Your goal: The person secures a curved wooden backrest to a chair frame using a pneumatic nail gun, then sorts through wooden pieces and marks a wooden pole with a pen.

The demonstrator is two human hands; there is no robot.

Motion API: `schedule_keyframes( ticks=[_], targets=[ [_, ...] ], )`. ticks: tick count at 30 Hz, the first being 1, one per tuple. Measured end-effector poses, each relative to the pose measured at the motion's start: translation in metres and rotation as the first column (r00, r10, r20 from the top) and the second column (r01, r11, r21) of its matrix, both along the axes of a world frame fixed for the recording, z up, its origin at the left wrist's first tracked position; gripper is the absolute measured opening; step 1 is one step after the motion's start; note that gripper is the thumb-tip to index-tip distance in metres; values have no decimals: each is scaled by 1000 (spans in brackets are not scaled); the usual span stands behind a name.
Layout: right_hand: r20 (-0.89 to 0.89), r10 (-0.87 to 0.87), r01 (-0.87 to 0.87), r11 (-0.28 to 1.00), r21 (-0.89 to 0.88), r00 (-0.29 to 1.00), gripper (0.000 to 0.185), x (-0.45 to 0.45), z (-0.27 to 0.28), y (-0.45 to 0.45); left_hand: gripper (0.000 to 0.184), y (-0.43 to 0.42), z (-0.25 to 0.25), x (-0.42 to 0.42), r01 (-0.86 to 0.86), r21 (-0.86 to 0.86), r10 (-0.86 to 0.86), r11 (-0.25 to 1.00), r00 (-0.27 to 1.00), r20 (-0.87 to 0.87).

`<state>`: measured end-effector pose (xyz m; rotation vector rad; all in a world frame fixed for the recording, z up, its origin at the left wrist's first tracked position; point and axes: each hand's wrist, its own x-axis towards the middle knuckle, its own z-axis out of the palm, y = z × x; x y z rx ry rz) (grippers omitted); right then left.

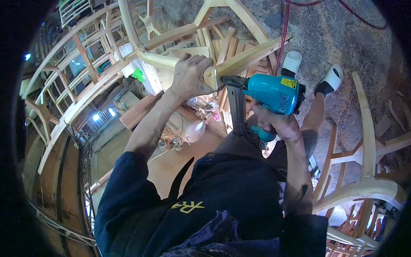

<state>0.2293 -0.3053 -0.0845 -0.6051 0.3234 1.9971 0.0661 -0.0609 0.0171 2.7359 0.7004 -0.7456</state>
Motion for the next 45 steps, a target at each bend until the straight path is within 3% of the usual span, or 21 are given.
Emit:
schedule_keyframes(
  ticks=[11,29,45],
  targets=[
    [-95,-30,32,999,17,995,30,-4,-8,-2,50,0,-2,-2,-3,9,3,1000,1000,18],
    [-13,-18,18,1000,7,1000,31,-4,-5,-1,47,0,-2,-1,6,7,-6,1000,1000,30],
    [-75,-31,30,1000,-6,997,31,-9,-14,-6,48,-1,-4,-2,13,23,-15,1000,996,83]
  ],
)
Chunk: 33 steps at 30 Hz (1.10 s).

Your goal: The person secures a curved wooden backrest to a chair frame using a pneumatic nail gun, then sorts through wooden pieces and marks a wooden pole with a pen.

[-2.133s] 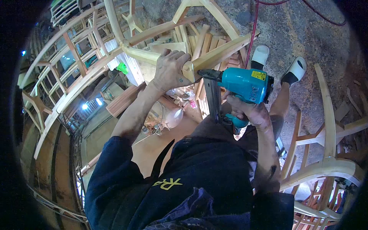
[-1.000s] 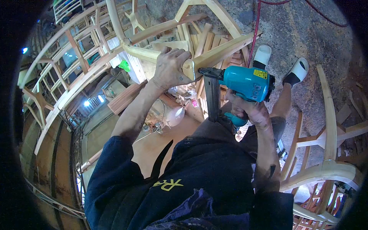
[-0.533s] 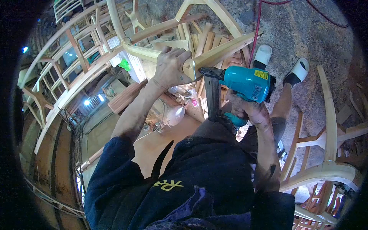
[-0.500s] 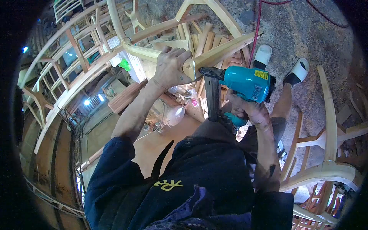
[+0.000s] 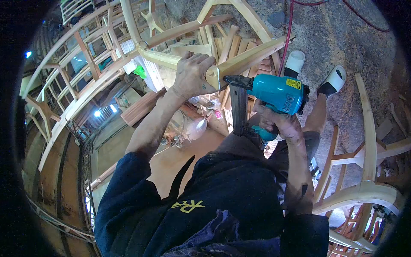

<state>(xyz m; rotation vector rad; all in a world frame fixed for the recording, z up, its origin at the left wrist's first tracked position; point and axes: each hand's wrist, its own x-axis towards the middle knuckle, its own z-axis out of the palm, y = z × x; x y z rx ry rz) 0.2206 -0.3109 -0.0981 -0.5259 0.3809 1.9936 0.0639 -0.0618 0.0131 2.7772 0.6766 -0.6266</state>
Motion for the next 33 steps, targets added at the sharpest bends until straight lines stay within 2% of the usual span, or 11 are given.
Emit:
schedule_keyframes(
  ticks=[5,14,20,33],
  targets=[
    [-48,-28,27,1000,-12,998,33,0,0,-1,49,0,-2,-2,4,6,-4,1000,1000,-9],
    [-58,30,-33,998,-51,998,35,-1,-5,-4,46,0,-1,-3,5,2,-5,1000,1000,-2],
    [-104,-13,8,999,-40,995,35,0,-4,-2,45,1,-3,-4,9,3,-9,1000,1000,12],
    [-73,-2,-1,1000,-30,997,33,-2,-7,-1,43,1,-3,-3,6,9,-6,1000,1000,30]
  ],
)
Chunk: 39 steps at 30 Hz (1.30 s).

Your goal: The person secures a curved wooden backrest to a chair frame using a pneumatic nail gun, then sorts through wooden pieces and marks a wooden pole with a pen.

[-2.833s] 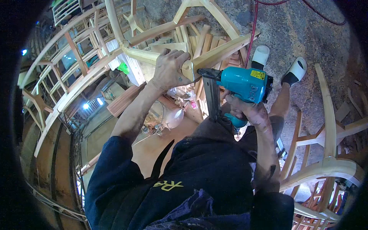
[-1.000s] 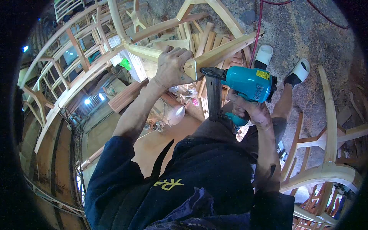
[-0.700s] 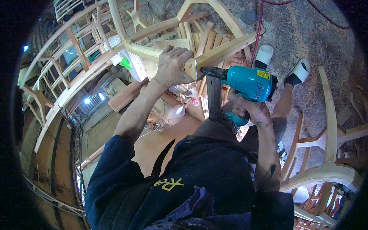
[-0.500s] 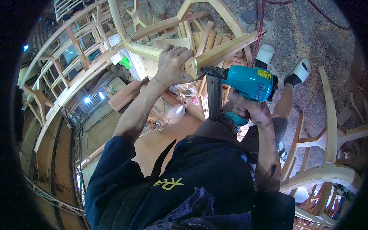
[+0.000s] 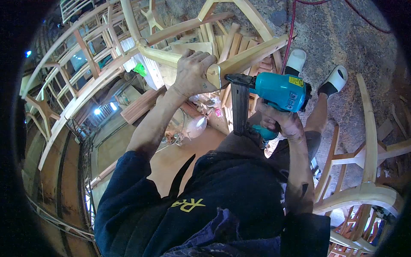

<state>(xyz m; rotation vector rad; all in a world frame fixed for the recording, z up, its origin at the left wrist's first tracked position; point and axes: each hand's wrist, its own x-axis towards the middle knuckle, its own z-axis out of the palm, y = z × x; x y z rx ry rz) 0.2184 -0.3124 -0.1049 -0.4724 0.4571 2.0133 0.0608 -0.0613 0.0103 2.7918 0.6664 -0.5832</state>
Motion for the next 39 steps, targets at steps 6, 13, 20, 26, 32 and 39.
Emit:
schedule_keyframes(
  ticks=[6,13,20,26,32,39],
  targets=[
    [35,33,-34,999,5,999,33,1,0,-3,48,-1,-2,-3,12,6,-12,1000,1000,-15],
    [52,24,-24,1000,-17,998,32,2,2,1,50,1,-1,-2,18,2,-18,1000,1000,-15],
    [59,-37,35,998,44,998,26,3,6,2,49,0,-1,-1,34,18,-33,999,999,0],
    [59,-79,74,994,77,995,28,-11,-1,-9,46,1,-3,-6,34,27,-34,999,999,8],
    [91,-123,116,991,73,988,27,-23,4,-19,47,0,-7,-10,33,36,-35,999,998,46],
    [75,-133,128,990,67,988,26,-30,7,-16,48,-1,-7,-12,23,37,-24,999,999,35]
  ],
)
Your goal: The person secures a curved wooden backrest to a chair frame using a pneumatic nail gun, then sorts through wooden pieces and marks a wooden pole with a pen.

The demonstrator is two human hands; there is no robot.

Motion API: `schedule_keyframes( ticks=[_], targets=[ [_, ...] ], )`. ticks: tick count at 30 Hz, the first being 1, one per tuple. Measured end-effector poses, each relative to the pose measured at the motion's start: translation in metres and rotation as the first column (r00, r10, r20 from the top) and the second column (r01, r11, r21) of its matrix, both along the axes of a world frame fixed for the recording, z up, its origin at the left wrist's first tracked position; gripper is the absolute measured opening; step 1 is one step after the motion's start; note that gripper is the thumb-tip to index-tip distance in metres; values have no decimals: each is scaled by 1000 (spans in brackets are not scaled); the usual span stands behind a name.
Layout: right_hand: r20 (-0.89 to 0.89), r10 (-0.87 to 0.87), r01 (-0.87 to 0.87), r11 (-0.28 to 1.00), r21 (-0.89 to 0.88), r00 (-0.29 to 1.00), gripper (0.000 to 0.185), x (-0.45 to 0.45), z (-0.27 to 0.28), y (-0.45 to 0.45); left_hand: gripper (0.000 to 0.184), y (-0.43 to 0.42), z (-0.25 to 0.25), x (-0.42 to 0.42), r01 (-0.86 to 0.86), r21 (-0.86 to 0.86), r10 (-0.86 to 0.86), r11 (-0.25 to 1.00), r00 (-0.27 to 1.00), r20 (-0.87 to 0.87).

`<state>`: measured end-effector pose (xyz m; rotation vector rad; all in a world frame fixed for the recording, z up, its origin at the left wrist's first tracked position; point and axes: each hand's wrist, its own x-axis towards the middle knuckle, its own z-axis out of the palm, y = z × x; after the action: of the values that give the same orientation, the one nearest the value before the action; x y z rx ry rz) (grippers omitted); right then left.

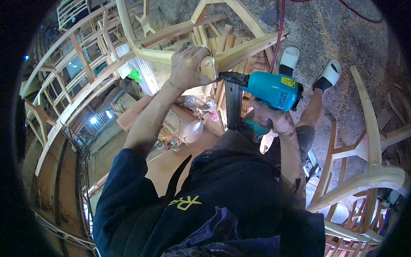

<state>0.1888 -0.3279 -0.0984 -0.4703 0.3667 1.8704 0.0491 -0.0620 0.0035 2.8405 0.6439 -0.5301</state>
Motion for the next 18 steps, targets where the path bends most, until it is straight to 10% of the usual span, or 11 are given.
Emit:
schedule_keyframes(
  ticks=[18],
  targets=[
    [29,7,-6,999,-36,1000,22,-6,10,-2,52,-3,1,5,-27,-5,27,1000,999,30]
  ],
)
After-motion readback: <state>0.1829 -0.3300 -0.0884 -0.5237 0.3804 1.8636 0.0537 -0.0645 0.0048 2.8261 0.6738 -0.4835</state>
